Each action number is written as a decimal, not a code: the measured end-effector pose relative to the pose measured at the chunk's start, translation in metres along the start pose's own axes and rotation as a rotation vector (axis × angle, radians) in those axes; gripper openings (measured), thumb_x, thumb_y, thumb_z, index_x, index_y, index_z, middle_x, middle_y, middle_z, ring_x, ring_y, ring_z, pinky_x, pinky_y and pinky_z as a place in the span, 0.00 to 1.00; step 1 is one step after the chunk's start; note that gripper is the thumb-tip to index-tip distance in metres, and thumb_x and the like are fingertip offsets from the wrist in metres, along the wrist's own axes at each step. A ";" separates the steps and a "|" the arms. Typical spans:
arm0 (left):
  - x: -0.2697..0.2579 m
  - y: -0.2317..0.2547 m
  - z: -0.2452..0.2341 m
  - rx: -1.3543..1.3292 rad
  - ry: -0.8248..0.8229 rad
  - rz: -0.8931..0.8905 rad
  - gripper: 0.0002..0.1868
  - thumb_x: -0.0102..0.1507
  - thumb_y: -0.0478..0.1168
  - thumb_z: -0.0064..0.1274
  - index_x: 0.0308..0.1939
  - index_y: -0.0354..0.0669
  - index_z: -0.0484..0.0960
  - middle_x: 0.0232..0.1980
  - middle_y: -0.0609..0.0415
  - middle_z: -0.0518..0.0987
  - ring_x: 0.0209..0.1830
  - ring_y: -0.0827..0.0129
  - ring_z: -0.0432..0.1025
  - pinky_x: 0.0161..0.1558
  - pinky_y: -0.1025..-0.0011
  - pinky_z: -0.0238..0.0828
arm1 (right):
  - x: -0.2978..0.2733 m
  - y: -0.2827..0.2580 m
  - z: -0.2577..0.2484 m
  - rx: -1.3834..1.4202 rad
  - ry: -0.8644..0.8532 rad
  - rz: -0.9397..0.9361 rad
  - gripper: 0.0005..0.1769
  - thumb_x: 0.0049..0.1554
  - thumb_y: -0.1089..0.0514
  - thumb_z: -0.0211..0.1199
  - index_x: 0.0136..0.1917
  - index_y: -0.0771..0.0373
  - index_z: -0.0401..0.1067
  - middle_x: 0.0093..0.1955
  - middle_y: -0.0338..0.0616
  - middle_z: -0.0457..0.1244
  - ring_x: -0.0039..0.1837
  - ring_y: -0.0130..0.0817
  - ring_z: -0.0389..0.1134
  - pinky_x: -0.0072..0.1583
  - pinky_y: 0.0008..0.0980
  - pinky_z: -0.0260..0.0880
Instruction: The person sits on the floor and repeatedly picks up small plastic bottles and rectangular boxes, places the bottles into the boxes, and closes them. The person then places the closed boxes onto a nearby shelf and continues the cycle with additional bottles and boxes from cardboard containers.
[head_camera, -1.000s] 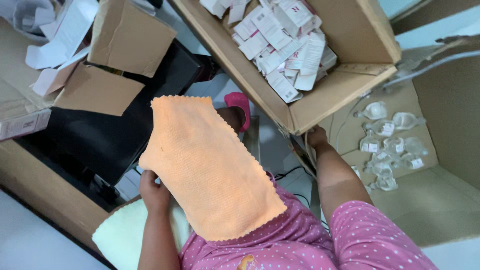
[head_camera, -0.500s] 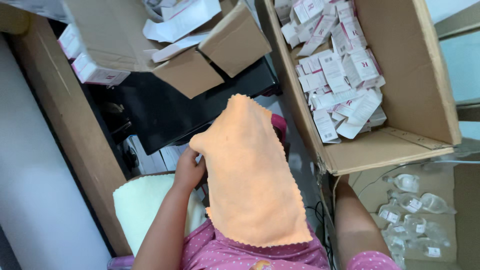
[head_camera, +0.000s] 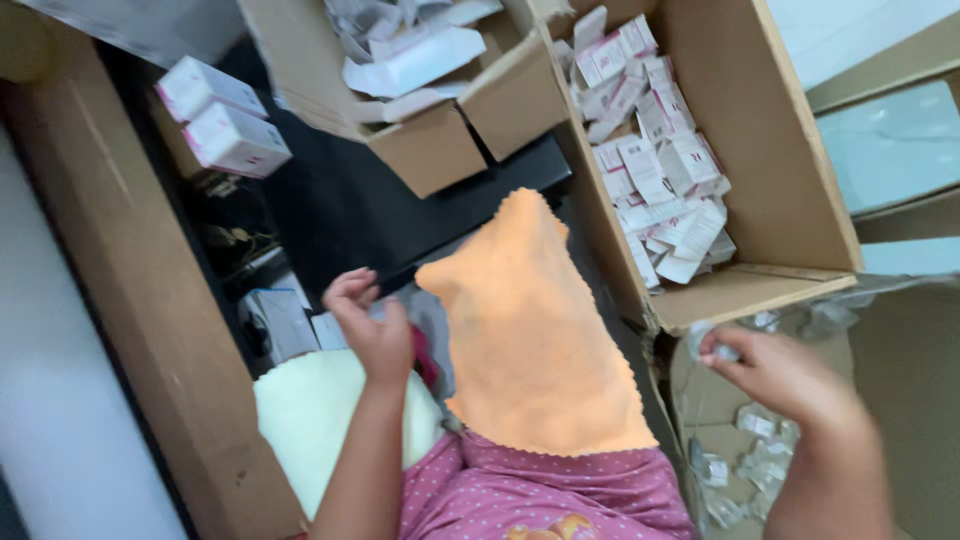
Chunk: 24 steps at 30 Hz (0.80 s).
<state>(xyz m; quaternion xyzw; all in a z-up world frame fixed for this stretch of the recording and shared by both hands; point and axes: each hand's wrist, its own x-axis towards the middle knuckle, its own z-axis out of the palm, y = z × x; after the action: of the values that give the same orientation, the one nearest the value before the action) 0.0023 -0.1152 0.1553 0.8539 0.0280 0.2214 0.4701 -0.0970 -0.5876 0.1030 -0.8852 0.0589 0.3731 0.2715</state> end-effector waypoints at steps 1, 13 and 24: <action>0.002 0.015 0.001 -0.064 -0.084 0.028 0.30 0.60 0.25 0.53 0.64 0.39 0.62 0.67 0.44 0.66 0.67 0.57 0.68 0.67 0.64 0.69 | -0.016 -0.031 -0.029 -0.031 -0.010 0.049 0.21 0.58 0.40 0.63 0.59 0.50 0.78 0.46 0.49 0.73 0.51 0.46 0.73 0.53 0.43 0.73; 0.034 0.028 -0.004 0.030 -0.266 0.185 0.29 0.64 0.40 0.63 0.69 0.44 0.73 0.69 0.52 0.74 0.70 0.58 0.71 0.72 0.63 0.69 | 0.019 -0.371 -0.075 -0.022 0.207 -1.075 0.17 0.55 0.56 0.64 0.57 0.60 0.72 0.45 0.49 0.68 0.49 0.51 0.69 0.49 0.49 0.67; 0.071 -0.116 -0.004 0.085 0.245 -0.282 0.33 0.59 0.41 0.70 0.65 0.43 0.73 0.62 0.42 0.69 0.63 0.51 0.67 0.64 0.60 0.65 | 0.283 -0.379 -0.166 1.170 0.171 -0.220 0.28 0.62 0.49 0.67 0.70 0.55 0.61 0.57 0.43 0.62 0.51 0.35 0.70 0.56 0.39 0.75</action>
<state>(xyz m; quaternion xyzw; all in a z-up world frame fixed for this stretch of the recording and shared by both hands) 0.0837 -0.0295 0.0876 0.8273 0.2137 0.2543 0.4531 0.3261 -0.3267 0.1679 -0.6167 0.1841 0.1758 0.7449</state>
